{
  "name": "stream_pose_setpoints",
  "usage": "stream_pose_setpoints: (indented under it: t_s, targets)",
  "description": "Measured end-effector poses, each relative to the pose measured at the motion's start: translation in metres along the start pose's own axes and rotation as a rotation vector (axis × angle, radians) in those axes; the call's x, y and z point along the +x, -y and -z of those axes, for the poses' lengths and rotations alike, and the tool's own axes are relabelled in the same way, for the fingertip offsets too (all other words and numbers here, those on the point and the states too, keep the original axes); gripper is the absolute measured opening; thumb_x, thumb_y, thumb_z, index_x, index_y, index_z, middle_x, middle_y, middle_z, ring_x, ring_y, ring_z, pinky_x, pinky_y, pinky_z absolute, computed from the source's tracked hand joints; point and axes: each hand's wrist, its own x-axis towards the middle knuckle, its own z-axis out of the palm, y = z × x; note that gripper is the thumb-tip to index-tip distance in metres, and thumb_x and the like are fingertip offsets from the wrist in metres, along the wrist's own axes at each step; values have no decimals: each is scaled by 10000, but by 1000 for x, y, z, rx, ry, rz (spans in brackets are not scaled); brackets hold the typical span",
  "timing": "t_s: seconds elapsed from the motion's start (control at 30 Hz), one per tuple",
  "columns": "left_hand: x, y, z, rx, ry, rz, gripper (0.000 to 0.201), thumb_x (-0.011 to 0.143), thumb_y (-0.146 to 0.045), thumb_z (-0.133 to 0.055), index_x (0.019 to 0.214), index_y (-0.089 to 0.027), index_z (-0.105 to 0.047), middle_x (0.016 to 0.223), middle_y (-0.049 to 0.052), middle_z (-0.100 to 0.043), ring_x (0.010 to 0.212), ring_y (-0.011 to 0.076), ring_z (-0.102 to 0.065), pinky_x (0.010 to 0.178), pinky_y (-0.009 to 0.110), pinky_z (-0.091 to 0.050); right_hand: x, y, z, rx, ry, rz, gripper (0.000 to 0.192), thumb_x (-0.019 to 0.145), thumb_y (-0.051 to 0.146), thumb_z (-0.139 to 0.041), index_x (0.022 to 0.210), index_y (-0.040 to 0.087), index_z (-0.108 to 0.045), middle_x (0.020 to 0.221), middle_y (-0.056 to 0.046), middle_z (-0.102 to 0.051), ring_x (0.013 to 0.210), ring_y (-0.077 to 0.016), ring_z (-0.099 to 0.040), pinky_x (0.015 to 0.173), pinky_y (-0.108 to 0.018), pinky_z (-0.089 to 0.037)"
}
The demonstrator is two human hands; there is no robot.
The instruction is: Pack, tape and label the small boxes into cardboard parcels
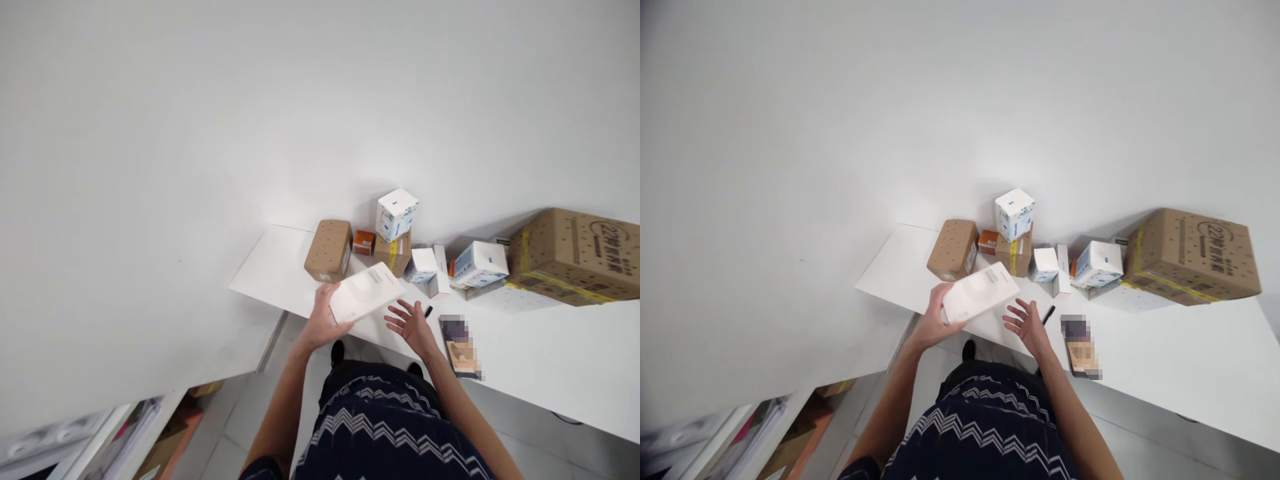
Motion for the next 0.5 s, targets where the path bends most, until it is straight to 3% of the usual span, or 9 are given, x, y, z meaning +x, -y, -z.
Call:
stream_pose_setpoints:
  t_s: [0.13, 0.2, 0.27, 0.33, 0.4, 0.5]
  targets:
    - [-4, -6, -33, -114, 153, -20, 920, 556, -286, -784, 1373, -215, -366, 1420, 142, -277, 1361, 333, -236, 1122, 474, -240, 5, 2, 7, 91, -52, 77, 496, 773, 600, -533, 1103, 233, -587, 1109, -85, -663, 978, -261, -637, 713, -375, -557]
    - [-2, -3, -51, -248, 98, 38, 958, 553, -337, -796, 1387, -222, -342, 1470, 134, -222, 1380, 327, -204, 1119, 462, -251, 5, -1, 15, 124, -96, 97, 415, 747, 497, -623, 1064, 231, -606, 1094, -70, -673, 952, -256, -634, 661, -344, -552]
    - [1, 3, -69, -448, -44, 205, 965, 596, -411, -769, 1410, -248, -277, 1493, 122, -216, 1362, 296, -269, 1070, 419, -340, 2, -4, 21, 138, -114, 132, 394, 749, 469, -630, 1065, 235, -610, 1101, -62, -672, 951, -253, -630, 656, -334, -547]
    - [5, 10, -83, -652, -122, 433, 842, 643, -460, -729, 1362, -240, -348, 1439, 136, -350, 1259, 277, -431, 966, 384, -440, -3, -6, 25, 141, -100, 191, 410, 766, 455, -613, 1121, 250, -595, 1155, -58, -651, 1003, -250, -614, 711, -340, -542]
    - [8, 16, -92, -799, -62, 564, 681, 646, -481, -718, 1220, -192, -492, 1280, 144, -537, 1117, 269, -551, 886, 379, -482, -6, -8, 28, 139, -75, 232, 446, 775, 435, -600, 1187, 265, -566, 1203, -58, -628, 1045, -250, -597, 761, -352, -531]
    - [10, 24, -96, -861, 2, 525, 570, 620, -442, -737, 1091, -181, -551, 1105, 96, -649, 1010, 235, -602, 867, 364, -484, -4, -11, 35, 77, -94, 218, 480, 739, 406, -622, 1195, 267, -567, 1194, -57, -631, 1020, -246, -600, 767, -353, -515]
